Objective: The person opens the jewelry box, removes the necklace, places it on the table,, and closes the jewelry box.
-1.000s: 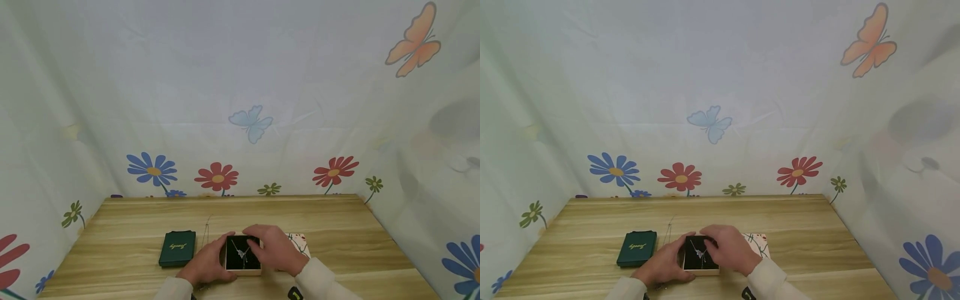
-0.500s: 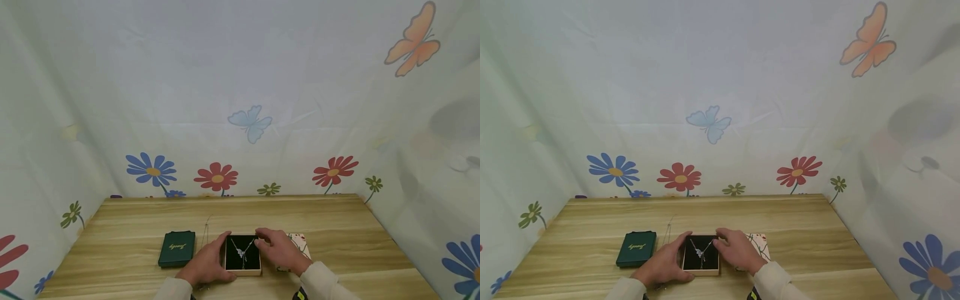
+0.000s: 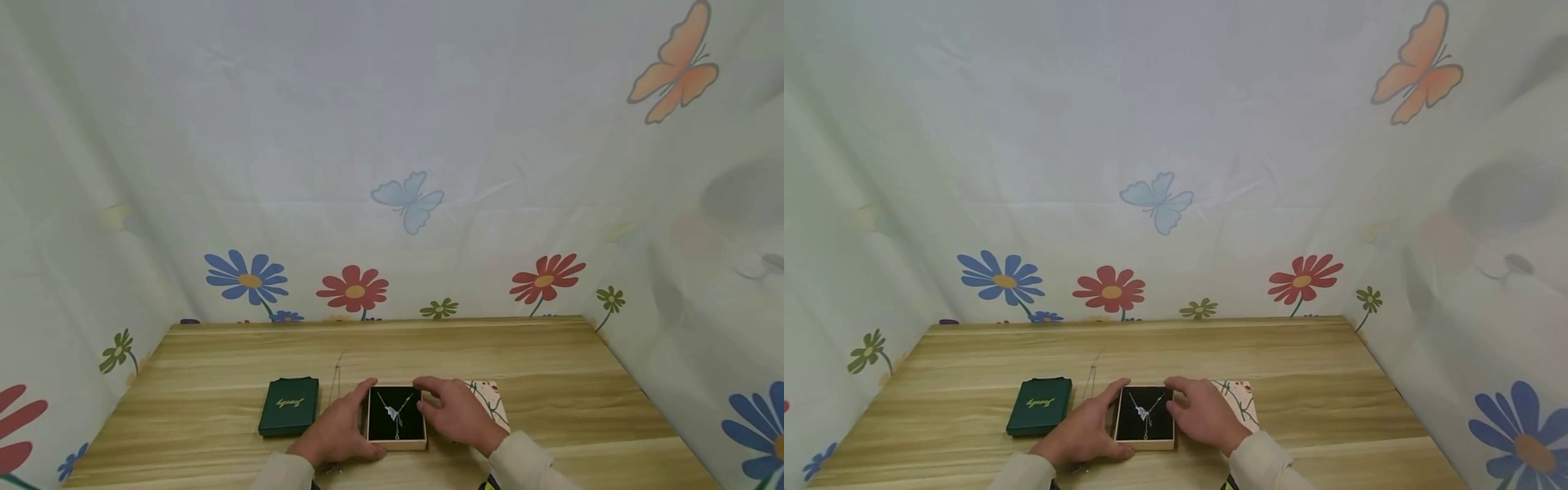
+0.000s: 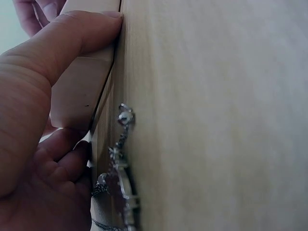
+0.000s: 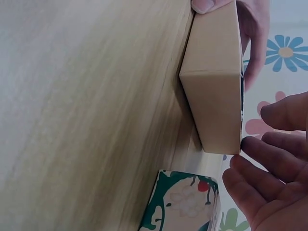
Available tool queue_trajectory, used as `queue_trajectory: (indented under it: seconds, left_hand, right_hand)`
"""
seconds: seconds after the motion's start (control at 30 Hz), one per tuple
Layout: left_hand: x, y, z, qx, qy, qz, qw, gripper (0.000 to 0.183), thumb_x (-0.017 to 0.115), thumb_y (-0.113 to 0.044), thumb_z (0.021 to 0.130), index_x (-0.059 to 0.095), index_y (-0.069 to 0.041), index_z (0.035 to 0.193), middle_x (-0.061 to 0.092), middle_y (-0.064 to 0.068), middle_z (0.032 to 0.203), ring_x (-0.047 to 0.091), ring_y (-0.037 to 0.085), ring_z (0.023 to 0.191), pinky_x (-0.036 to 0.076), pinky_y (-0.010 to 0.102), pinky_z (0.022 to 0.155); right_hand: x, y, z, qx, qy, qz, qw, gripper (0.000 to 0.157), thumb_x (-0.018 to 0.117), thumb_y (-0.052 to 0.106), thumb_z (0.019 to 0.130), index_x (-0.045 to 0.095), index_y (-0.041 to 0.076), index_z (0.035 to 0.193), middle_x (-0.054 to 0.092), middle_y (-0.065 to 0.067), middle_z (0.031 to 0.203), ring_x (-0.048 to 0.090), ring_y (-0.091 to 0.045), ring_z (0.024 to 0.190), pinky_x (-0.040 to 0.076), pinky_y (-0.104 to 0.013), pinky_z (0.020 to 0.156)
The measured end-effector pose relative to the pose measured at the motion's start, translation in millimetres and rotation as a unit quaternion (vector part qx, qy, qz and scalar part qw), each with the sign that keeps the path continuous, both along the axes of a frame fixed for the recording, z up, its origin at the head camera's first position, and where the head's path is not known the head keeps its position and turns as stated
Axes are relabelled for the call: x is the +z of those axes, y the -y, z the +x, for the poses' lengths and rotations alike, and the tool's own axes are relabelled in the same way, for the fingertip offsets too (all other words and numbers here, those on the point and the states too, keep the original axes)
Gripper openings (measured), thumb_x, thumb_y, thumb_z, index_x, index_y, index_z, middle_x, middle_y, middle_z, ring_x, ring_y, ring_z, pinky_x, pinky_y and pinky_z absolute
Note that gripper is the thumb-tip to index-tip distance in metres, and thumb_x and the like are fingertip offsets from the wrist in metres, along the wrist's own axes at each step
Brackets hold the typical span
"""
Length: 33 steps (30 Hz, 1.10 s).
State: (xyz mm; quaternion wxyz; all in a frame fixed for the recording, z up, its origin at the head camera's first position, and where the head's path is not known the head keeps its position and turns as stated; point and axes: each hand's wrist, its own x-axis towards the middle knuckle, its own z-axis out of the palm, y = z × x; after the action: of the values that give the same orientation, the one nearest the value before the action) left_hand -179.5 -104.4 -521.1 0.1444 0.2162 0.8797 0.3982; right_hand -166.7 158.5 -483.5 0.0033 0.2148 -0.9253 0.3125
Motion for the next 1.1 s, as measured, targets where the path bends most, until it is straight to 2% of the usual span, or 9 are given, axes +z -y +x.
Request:
queue_trajectory:
  seconds: [0.27,0.37,0.47,0.63,0.77,0.9,1.1]
  left_hand:
    - [0.8,0,0.4,0.002,-0.001,-0.005,1.0000,0.120,0.097,-0.044,0.068,0.030,-0.012,0.162,0.066,0.005,0.134,0.062,0.025,0.118,0.051,0.061,0.104]
    - [1.1,-1,0.5,0.002,-0.004,-0.007,1.0000,0.120,0.097,-0.045,0.067,0.031,-0.012,0.162,0.066,0.004,0.133,0.062,0.025,0.116,0.052,0.060,0.103]
    - [1.3,-1,0.6,0.002,-0.008,-0.011,0.9999,0.119,0.097,-0.046,0.067,0.031,-0.013,0.161,0.066,0.004,0.133,0.063,0.024,0.115,0.052,0.058,0.102]
    - [0.7,0,0.6,-0.001,-0.013,-0.017,0.9998,0.118,0.095,-0.049,0.069,0.031,-0.013,0.162,0.064,0.006,0.139,0.063,0.026,0.120,0.053,0.057,0.101]
    - [0.5,1,0.5,-0.002,-0.017,-0.018,0.9997,0.118,0.095,-0.050,0.069,0.032,-0.013,0.161,0.063,0.008,0.143,0.063,0.030,0.124,0.054,0.058,0.101]
    - [0.9,0,1.2,-0.001,-0.014,-0.016,0.9998,0.118,0.095,-0.049,0.068,0.032,-0.013,0.161,0.063,0.008,0.141,0.062,0.029,0.123,0.053,0.058,0.102]
    - [1.5,0,1.1,-0.001,-0.006,-0.008,0.9999,0.118,0.096,-0.046,0.068,0.032,-0.013,0.162,0.062,0.007,0.141,0.061,0.028,0.123,0.052,0.060,0.104]
  right_hand:
    - [3.4,6,2.8,-0.006,-0.017,0.027,0.999,0.035,0.073,0.017,0.096,0.071,0.006,0.130,0.074,-0.010,0.129,0.071,-0.029,0.120,0.059,-0.052,0.097]
    - [5.1,11,5.1,0.000,-0.051,0.053,0.997,0.032,0.075,0.017,0.095,0.073,0.006,0.125,0.076,-0.009,0.126,0.071,-0.027,0.119,0.058,-0.049,0.099]
    - [6.1,18,7.4,0.029,-0.101,0.098,0.990,0.027,0.076,0.019,0.095,0.076,0.008,0.119,0.077,-0.005,0.119,0.072,-0.022,0.114,0.059,-0.043,0.098]
    - [7.5,32,8.6,0.094,-0.147,0.179,0.968,0.019,0.076,0.027,0.096,0.078,0.016,0.111,0.078,0.005,0.105,0.072,-0.009,0.099,0.061,-0.032,0.087]
    - [5.2,42,6.3,0.121,-0.169,0.237,0.949,0.009,0.077,0.029,0.095,0.077,0.022,0.101,0.078,0.011,0.093,0.071,-0.003,0.085,0.060,-0.026,0.078]
    - [1.3,48,2.2,0.133,-0.201,0.278,0.930,0.002,0.077,0.022,0.093,0.076,0.022,0.094,0.076,0.010,0.084,0.069,-0.004,0.077,0.059,-0.027,0.080]
    - [4.1,58,-0.2,0.147,-0.239,0.354,0.892,0.013,0.081,0.028,0.087,0.074,0.020,0.096,0.076,0.007,0.085,0.069,-0.006,0.078,0.058,-0.026,0.086]
